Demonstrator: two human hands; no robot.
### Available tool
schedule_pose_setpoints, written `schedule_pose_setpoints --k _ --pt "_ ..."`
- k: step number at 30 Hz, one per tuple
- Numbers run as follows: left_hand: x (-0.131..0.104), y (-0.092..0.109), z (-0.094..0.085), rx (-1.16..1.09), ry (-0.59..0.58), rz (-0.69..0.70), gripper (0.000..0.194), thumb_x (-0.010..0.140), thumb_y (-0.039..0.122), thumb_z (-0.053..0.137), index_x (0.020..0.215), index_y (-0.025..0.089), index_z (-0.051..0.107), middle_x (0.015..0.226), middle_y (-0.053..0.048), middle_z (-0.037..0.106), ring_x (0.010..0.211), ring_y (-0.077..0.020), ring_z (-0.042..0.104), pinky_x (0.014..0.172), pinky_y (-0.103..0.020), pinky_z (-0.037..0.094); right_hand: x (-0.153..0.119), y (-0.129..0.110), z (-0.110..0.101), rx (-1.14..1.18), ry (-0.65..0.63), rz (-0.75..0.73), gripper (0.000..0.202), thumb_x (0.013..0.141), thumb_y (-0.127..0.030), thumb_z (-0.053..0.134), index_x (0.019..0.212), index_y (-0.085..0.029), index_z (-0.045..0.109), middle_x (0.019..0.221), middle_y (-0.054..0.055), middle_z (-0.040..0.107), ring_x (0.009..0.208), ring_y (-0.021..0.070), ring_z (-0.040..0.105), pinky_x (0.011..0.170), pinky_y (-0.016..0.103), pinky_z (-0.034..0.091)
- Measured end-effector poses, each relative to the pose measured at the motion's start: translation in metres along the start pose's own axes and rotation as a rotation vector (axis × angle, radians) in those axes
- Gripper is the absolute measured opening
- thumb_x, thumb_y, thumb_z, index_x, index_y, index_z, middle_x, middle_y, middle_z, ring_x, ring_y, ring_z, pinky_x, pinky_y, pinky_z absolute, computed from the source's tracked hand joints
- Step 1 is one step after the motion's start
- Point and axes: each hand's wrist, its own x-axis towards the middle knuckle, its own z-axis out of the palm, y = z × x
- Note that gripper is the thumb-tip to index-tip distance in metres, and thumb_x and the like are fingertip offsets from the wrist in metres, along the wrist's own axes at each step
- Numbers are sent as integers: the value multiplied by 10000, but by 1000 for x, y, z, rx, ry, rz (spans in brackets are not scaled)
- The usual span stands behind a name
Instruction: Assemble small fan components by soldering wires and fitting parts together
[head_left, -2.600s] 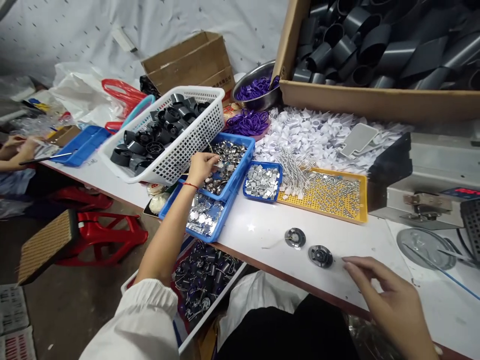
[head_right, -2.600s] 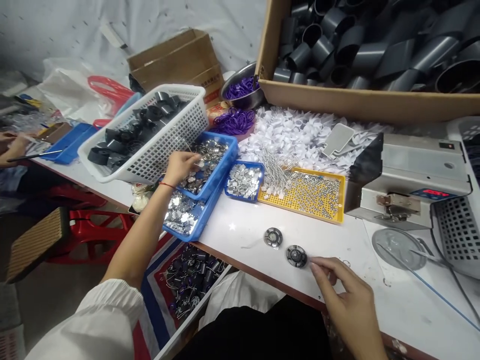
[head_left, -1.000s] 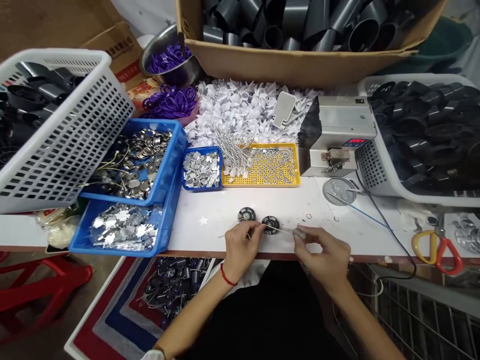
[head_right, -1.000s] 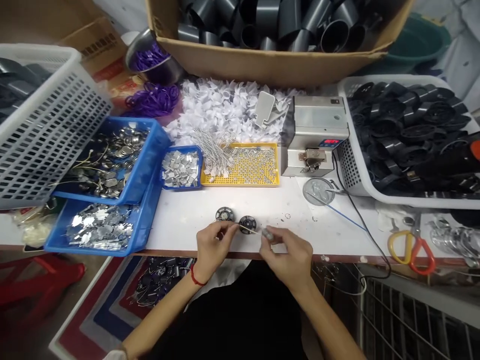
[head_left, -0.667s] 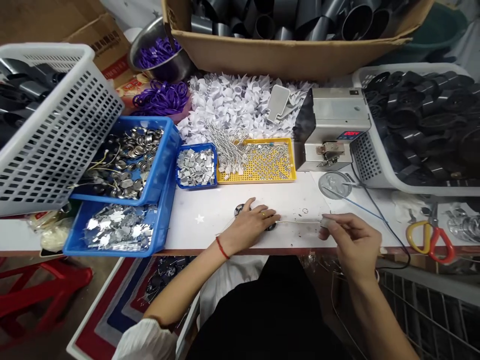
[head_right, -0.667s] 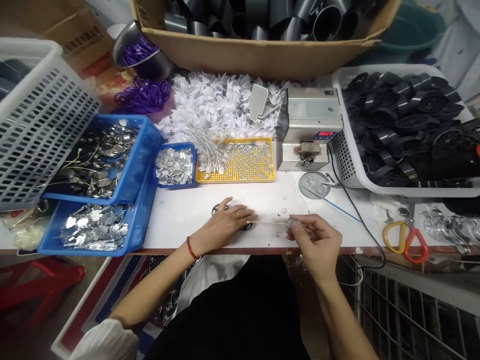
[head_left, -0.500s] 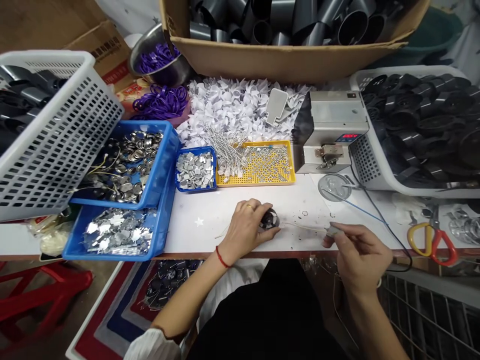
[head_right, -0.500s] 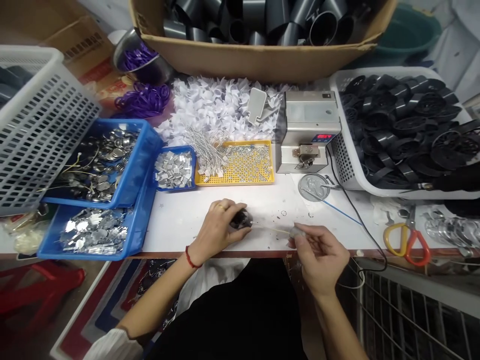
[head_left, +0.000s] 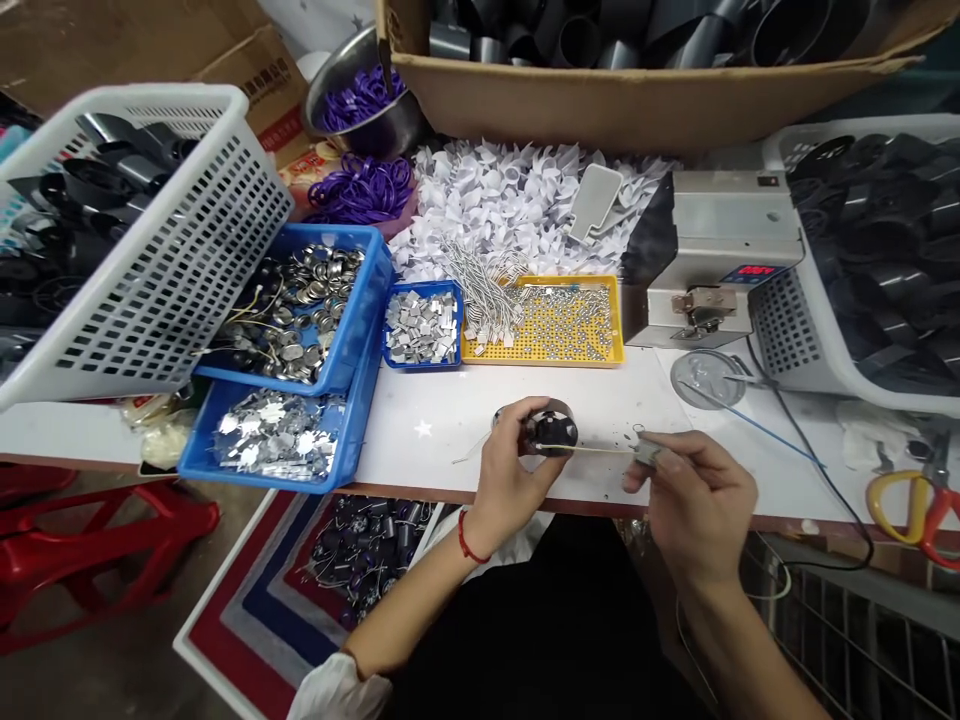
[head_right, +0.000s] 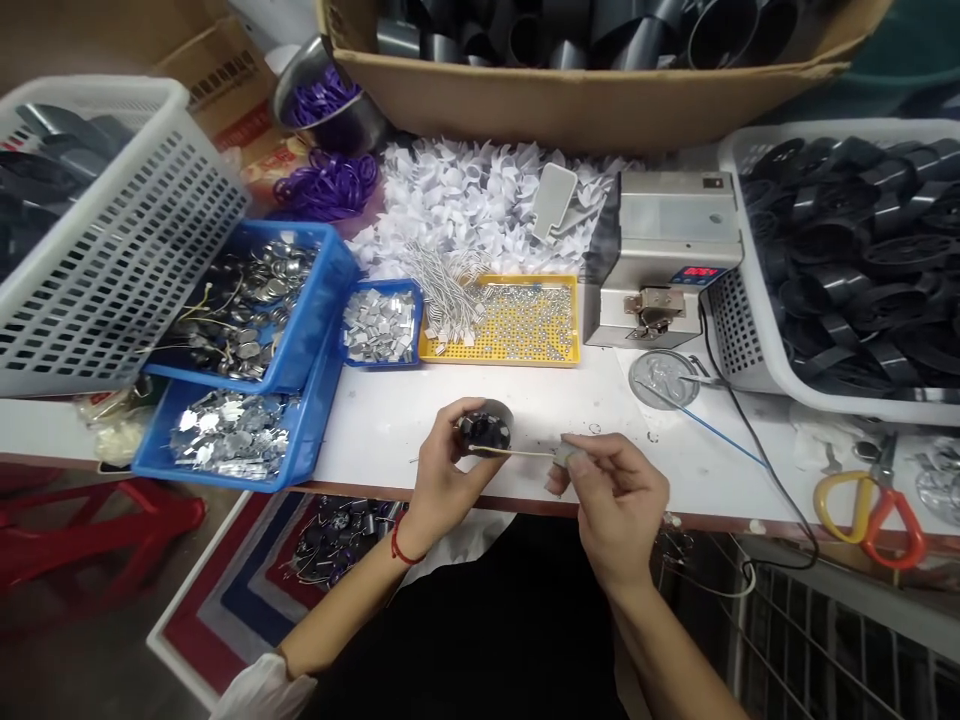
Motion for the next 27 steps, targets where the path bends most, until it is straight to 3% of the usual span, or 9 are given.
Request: schedule_pose_setpoints --k 3,8,12,16,19,22,27 --pt "-3 -3 6 60 143 36 479 765 224 744 1188 242 518 1089 -45 598 914 -155 616 745 -264 562 1 4 7 43 34 103 87 758 -251 691 783 -174 723 538 -10 626 430 119 569 417 245 474" --pt "-4 -3 7 115 219 67 473 758 268 757 1170 225 528 1079 -50 608 893 -153 627 732 -264 564 3 7 11 47 81 194 99 725 -266 701 734 -167 707 520 -7 617 411 124 565 398 249 471" --pt "-4 -1 4 172 241 104 467 764 277 755 1169 226 528 1065 -48 629 890 -156 638 733 -269 559 2 9 10 -5 85 178 132 719 -295 732 741 -167 703 523 -11 621 419 128 575 410 255 484" --pt "-2 2 1 311 240 201 428 795 255 729 1173 228 531 1053 -46 659 945 -167 640 788 -286 550 -1 4 12 -252 55 97 171 709 -285 770 823 -172 711 595 -2 660 502 138 622 504 276 538" --pt "-2 7 -1 441 186 247 385 827 240 688 1181 227 537 1074 -51 680 1008 -189 638 962 -376 498 -2 1 17 -383 -35 26 198 714 -292 775 863 -183 703 672 8 685 573 142 641 542 274 546" --pt "-3 13 -1 577 155 277 372 843 241 659 1198 214 554 1080 -56 693 1020 -206 646 1132 -473 322 0 2 23 -484 -187 -49 172 750 -299 749 883 -197 709 686 1 688 570 123 610 524 251 520" --pt "-5 14 -5 696 133 276 378 865 291 637 1233 232 571 1079 -49 710 1001 -217 658 1125 -479 252 7 5 25 -616 -341 -141 183 819 -314 680 974 -240 746 805 21 708 648 139 613 573 281 520"
